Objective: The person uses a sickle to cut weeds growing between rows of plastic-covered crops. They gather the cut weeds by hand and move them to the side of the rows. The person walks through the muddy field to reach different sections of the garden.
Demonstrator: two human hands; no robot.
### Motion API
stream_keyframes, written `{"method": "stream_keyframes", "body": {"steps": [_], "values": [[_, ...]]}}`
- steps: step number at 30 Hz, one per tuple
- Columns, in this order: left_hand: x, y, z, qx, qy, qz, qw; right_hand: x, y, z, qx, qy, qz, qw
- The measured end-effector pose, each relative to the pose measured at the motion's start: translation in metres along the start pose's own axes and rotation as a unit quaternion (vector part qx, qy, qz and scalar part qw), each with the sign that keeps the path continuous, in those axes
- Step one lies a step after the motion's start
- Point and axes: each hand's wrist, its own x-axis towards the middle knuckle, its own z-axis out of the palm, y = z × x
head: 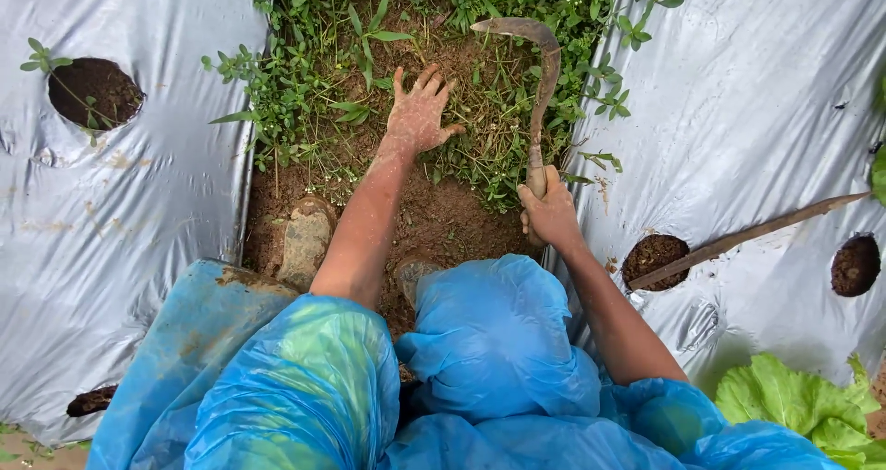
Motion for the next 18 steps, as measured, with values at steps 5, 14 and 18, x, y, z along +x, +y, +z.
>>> {"method": "stream_keyframes", "body": {"steps": [5, 14, 18], "values": [[-0.005, -0.013, 0.066, -0.045, 0.121, -0.054, 0.99, 0.047, 0.013, -0.007, -0.08, -0.019, -0.083, 0.993], [-0.02, -0.011, 0.109, -0.182, 0.143, -0.065, 0.971, 0.082, -0.021, 0.011, -0.156, -0.043, -0.174, 0.971], [-0.025, 0.005, 0.136, -0.144, 0.11, -0.007, 0.983, 0.05, 0.004, 0.017, -0.399, -0.19, -0.192, 0.876]]}}
